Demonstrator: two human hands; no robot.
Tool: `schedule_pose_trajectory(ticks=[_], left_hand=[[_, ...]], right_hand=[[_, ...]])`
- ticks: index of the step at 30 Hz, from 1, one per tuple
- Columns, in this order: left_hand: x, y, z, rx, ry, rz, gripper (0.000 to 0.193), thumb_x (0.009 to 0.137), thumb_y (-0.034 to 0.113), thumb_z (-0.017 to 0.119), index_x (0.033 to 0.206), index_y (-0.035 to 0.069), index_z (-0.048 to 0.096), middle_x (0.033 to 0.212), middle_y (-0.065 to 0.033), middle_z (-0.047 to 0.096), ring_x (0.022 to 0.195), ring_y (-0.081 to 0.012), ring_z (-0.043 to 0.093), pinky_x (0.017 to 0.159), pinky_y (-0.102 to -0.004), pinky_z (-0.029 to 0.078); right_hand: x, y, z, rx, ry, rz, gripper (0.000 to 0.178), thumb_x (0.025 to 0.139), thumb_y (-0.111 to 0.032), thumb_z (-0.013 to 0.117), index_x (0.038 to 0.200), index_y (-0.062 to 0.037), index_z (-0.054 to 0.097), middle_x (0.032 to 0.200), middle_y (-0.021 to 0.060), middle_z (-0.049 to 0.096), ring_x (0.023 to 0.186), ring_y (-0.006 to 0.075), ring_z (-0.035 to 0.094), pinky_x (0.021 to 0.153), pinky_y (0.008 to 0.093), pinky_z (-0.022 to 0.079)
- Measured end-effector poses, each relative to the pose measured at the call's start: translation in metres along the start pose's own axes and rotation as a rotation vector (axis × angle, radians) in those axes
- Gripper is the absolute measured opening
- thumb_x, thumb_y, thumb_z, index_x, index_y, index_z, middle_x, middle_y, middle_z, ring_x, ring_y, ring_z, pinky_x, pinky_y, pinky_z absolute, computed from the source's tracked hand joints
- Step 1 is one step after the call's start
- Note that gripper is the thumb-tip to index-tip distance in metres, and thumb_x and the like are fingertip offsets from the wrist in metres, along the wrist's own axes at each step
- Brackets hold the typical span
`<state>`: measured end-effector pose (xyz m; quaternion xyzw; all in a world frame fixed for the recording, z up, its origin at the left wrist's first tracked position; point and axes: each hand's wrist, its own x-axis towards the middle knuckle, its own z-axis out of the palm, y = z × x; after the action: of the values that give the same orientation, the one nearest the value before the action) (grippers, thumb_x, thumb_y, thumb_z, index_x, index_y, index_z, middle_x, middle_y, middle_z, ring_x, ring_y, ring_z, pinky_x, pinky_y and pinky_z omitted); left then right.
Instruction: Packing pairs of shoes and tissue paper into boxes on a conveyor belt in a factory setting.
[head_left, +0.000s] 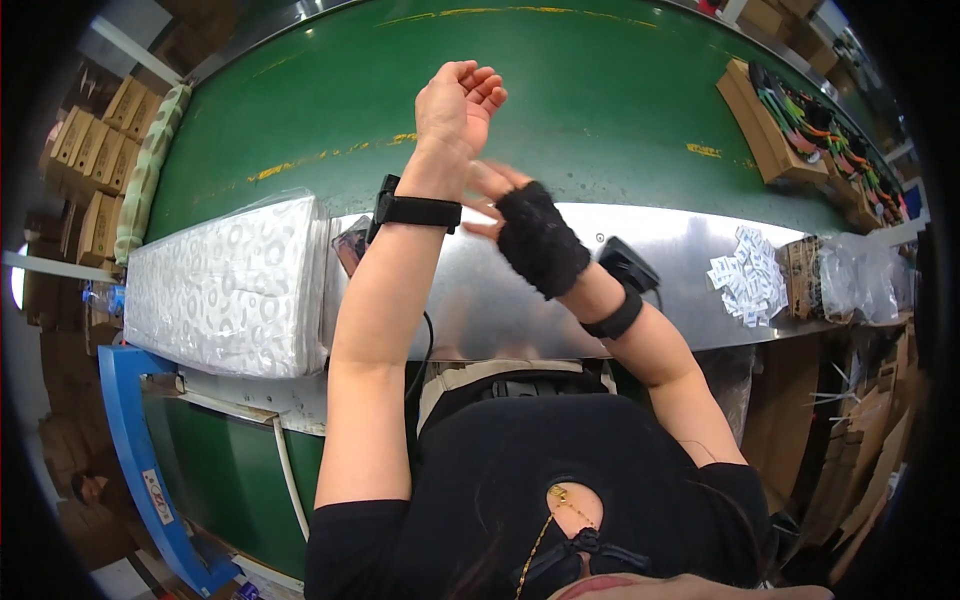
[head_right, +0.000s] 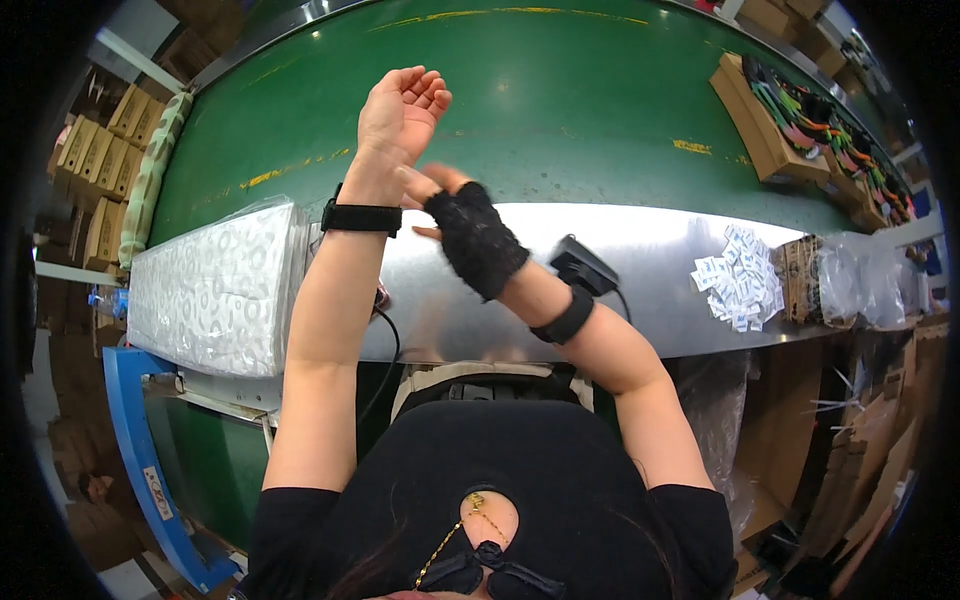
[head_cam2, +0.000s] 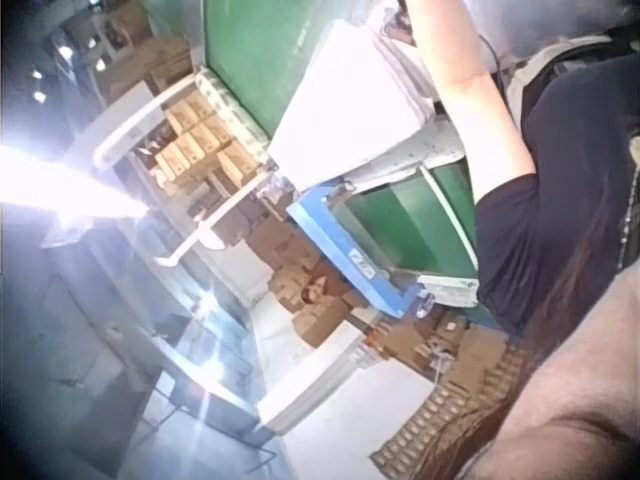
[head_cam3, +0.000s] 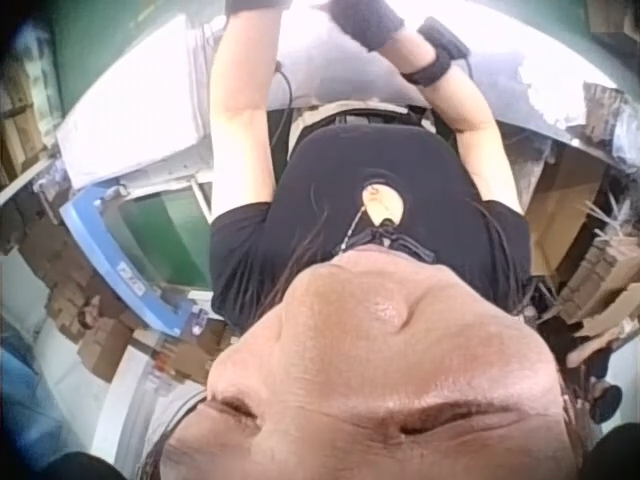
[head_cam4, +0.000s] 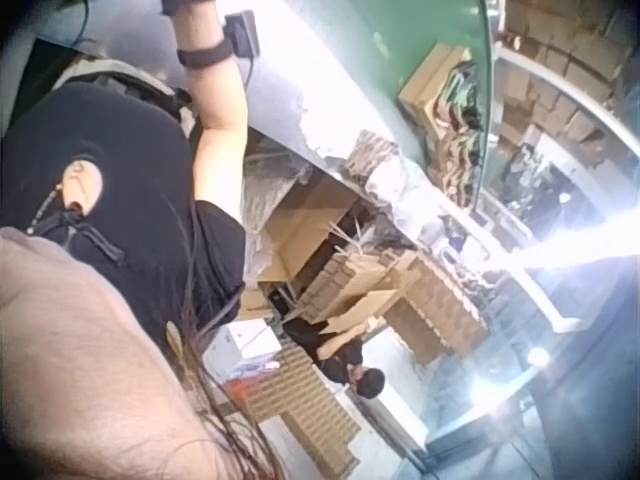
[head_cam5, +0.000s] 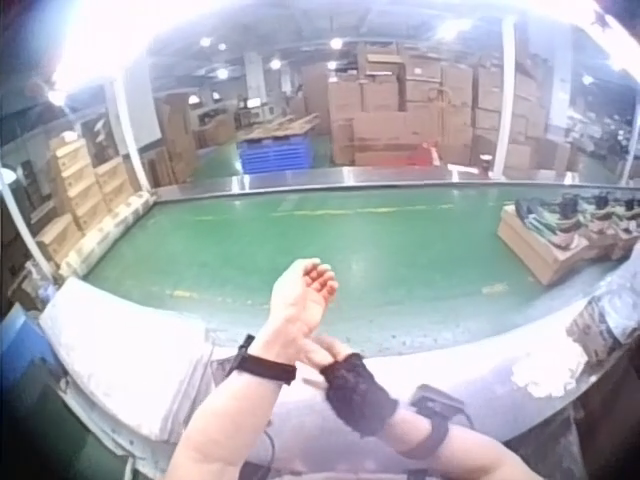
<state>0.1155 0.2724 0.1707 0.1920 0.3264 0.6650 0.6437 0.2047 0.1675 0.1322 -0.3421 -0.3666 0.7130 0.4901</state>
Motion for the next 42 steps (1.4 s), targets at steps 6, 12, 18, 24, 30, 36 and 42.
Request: schedule_pose_trajectory(ticks=[6, 12, 18, 24, 30, 36, 42], left_hand=[[0.012, -0.010, 0.006, -0.268, 0.114, -0.026, 0.012, 0.080, 0.005, 0.046, 0.086, -0.005, 0.045, 0.080, -0.0153, 0.050, 0.067, -0.0225, 0.051, 0.059, -0.0353, 0.049], [0.018, -0.022, -0.001, 0.801, -0.023, 0.697, 0.015, 0.080, 0.010, 0.053, 0.088, -0.002, 0.051, 0.071, -0.0109, 0.056, 0.058, -0.0205, 0.055, 0.055, -0.0322, 0.048], [0.010, -0.025, -0.007, 1.377, -0.185, 1.137, 0.017, 0.080, 0.015, 0.056, 0.086, -0.001, 0.057, 0.066, -0.0069, 0.059, 0.055, -0.0173, 0.057, 0.053, -0.0265, 0.047], [0.013, -0.016, 0.007, -0.030, 0.051, -0.055, 0.022, 0.080, 0.014, 0.052, 0.086, -0.006, 0.047, 0.085, -0.0186, 0.052, 0.068, -0.0236, 0.054, 0.054, -0.0262, 0.048], [0.030, 0.009, -0.009, -0.582, -0.268, -0.376, 0.018, 0.078, 0.011, 0.055, 0.080, -0.006, 0.050, 0.075, -0.0132, 0.052, 0.068, -0.0193, 0.052, 0.053, -0.0241, 0.045], [-0.023, -0.003, -0.011, 0.157, -0.004, 0.187, 0.014, 0.085, 0.014, 0.052, 0.073, 0.008, 0.048, 0.061, 0.0003, 0.041, 0.054, -0.0082, 0.039, 0.048, -0.0215, 0.032], [-0.092, -0.089, 0.000, 0.127, -0.503, -0.394, 0.057, 0.082, 0.044, 0.055, 0.115, 0.000, 0.043, 0.109, -0.0111, 0.050, 0.100, -0.0211, 0.051, 0.084, -0.0395, 0.043]], right_hand=[[0.010, 0.018, 0.027, 0.300, -0.174, 0.256, 0.038, 0.078, -0.034, 0.059, 0.093, 0.0000, 0.056, 0.084, 0.0093, 0.060, 0.077, 0.0162, 0.059, 0.075, 0.0278, 0.048], [-0.004, 0.044, 0.034, 0.448, -0.187, 0.352, 0.041, 0.079, -0.036, 0.056, 0.099, -0.0009, 0.054, 0.090, 0.0102, 0.059, 0.081, 0.0178, 0.058, 0.076, 0.0285, 0.047], [-0.003, 0.029, 0.022, 0.306, -0.153, 0.273, 0.045, 0.078, -0.042, 0.057, 0.100, -0.0023, 0.052, 0.093, 0.0053, 0.055, 0.087, 0.0124, 0.052, 0.078, 0.0332, 0.044], [-0.005, 0.029, 0.031, 0.132, -0.141, 0.149, 0.044, 0.079, -0.033, 0.057, 0.104, 0.0016, 0.050, 0.088, 0.0077, 0.059, 0.082, 0.0131, 0.056, 0.077, 0.0248, 0.045], [-0.018, -0.003, 0.025, -0.119, -0.125, 0.154, 0.050, 0.076, -0.038, 0.061, 0.105, 0.0021, 0.049, 0.094, 0.0080, 0.057, 0.091, 0.0127, 0.053, 0.073, 0.0263, 0.045], [0.059, -0.077, -0.061, 0.655, 0.183, 0.017, 0.067, 0.071, -0.019, 0.068, 0.124, -0.0047, 0.029, 0.108, 0.0162, 0.045, 0.095, 0.0261, 0.051, 0.073, 0.0395, 0.046], [0.088, -0.109, -0.063, 0.920, 0.265, -0.062, 0.069, 0.073, -0.015, 0.066, 0.126, -0.0047, 0.024, 0.108, 0.0221, 0.043, 0.090, 0.0301, 0.050, 0.071, 0.0415, 0.045]])
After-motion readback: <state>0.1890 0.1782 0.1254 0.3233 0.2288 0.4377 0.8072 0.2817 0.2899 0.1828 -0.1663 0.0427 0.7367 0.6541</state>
